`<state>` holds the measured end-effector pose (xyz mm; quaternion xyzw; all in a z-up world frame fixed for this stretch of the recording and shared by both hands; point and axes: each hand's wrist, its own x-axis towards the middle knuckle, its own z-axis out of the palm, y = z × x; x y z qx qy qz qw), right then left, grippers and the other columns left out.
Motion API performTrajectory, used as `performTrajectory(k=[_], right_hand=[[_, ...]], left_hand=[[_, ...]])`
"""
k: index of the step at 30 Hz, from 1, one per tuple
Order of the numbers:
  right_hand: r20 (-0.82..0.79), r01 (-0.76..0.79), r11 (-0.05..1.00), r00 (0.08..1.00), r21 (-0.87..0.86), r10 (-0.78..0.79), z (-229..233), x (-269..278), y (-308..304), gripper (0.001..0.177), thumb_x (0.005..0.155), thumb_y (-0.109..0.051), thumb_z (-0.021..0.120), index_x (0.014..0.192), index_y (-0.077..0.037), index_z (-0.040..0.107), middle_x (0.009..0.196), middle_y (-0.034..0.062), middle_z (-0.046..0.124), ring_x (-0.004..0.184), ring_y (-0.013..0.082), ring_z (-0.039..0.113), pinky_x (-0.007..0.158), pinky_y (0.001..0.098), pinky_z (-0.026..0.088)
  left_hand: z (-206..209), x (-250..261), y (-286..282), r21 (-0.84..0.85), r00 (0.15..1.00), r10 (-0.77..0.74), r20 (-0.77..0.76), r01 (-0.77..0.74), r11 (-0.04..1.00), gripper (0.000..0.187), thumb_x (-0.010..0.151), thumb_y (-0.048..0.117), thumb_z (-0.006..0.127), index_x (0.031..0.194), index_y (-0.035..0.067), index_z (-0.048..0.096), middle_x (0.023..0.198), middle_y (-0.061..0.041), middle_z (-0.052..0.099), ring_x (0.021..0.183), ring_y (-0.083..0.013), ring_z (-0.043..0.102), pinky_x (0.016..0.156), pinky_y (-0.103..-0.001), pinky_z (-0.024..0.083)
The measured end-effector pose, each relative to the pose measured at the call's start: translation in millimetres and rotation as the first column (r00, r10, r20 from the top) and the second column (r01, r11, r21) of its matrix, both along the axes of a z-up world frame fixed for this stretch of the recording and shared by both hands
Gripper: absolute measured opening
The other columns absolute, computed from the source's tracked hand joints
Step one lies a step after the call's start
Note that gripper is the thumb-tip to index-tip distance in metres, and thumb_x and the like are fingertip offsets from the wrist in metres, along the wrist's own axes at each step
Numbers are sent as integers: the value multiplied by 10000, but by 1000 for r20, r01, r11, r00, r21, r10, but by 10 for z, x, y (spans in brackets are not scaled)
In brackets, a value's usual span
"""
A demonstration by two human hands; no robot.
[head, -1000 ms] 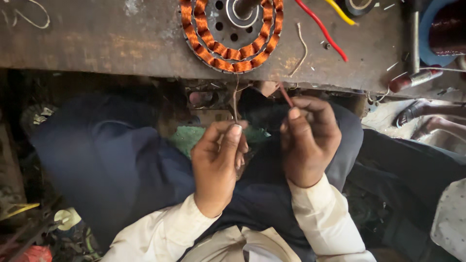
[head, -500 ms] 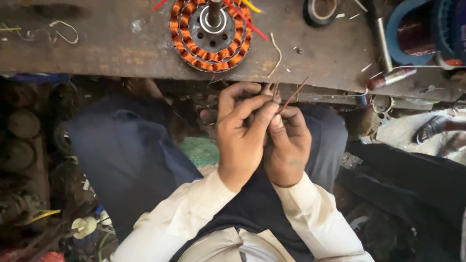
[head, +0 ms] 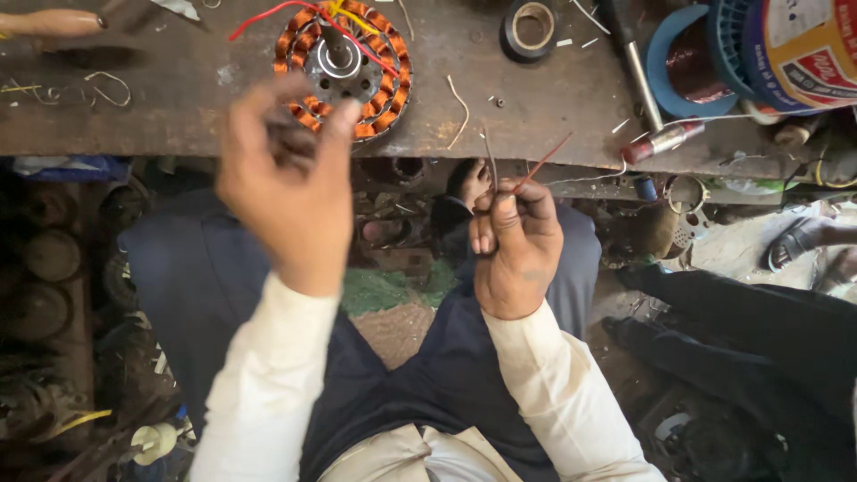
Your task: The person sits on the floor and works on a motor stator placed on a low workbench. They strip the insulation from the ends of several colored wires and twist them together to create connections. The person then arranges the connected wires and tucks them into the slots of the stator.
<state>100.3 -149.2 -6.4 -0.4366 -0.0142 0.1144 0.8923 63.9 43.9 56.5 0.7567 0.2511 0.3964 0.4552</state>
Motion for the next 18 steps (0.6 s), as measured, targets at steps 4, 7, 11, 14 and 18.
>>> performTrajectory(k=[4, 7, 11, 14, 18], right_hand=[[-24, 0, 1000, 1000, 14, 0, 1, 1, -6, 113, 1069, -68, 643, 1169, -31, 604, 988, 125, 658, 638, 113, 487, 594, 252, 409], [-24, 9, 1000, 1000, 6, -9, 5, 11, -7, 116, 1068, -70, 641, 1171, -31, 604, 986, 129, 661, 638, 116, 485, 594, 253, 408], [-17, 38, 999, 999, 12, -37, 12, 44, -38, 112, 1070, -64, 632, 1176, -39, 605, 1003, 144, 666, 636, 116, 479, 601, 262, 412], [-1, 89, 996, 996, 28, -89, 48, 114, -124, 111, 1080, -52, 622, 1191, -56, 607, 1052, 140, 654, 659, 121, 484, 620, 273, 422], [37, 124, 992, 991, 36, -125, 128, 197, -248, 110, 1110, -46, 603, 1217, -67, 616, 1086, 137, 640, 670, 115, 474, 634, 269, 421]], left_hand=[[8, 164, 330, 223, 987, -92, -130, 119, 967, 405, 922, 147, 930, 1217, 30, 679, 1131, -99, 710, 749, -156, 667, 702, -302, 525], [-75, 302, 404, 232, 982, -113, -151, 146, 962, 390, 931, 191, 938, 1208, 31, 715, 1044, -108, 744, 759, -194, 690, 722, -355, 538], [-101, 349, 420, 313, 990, -111, -82, 131, 941, 286, 969, 137, 870, 1192, 51, 713, 1045, -108, 740, 867, -217, 720, 810, -341, 558], [83, 196, 379, 328, 990, -88, -111, 120, 937, 235, 1016, 138, 867, 1166, 52, 707, 1048, -105, 741, 819, -213, 701, 752, -319, 540], [527, 81, 393, 578, 971, -226, -73, 226, 784, 188, 1059, 108, 819, 1174, 54, 681, 1117, -89, 704, 924, -241, 701, 779, -336, 553]])
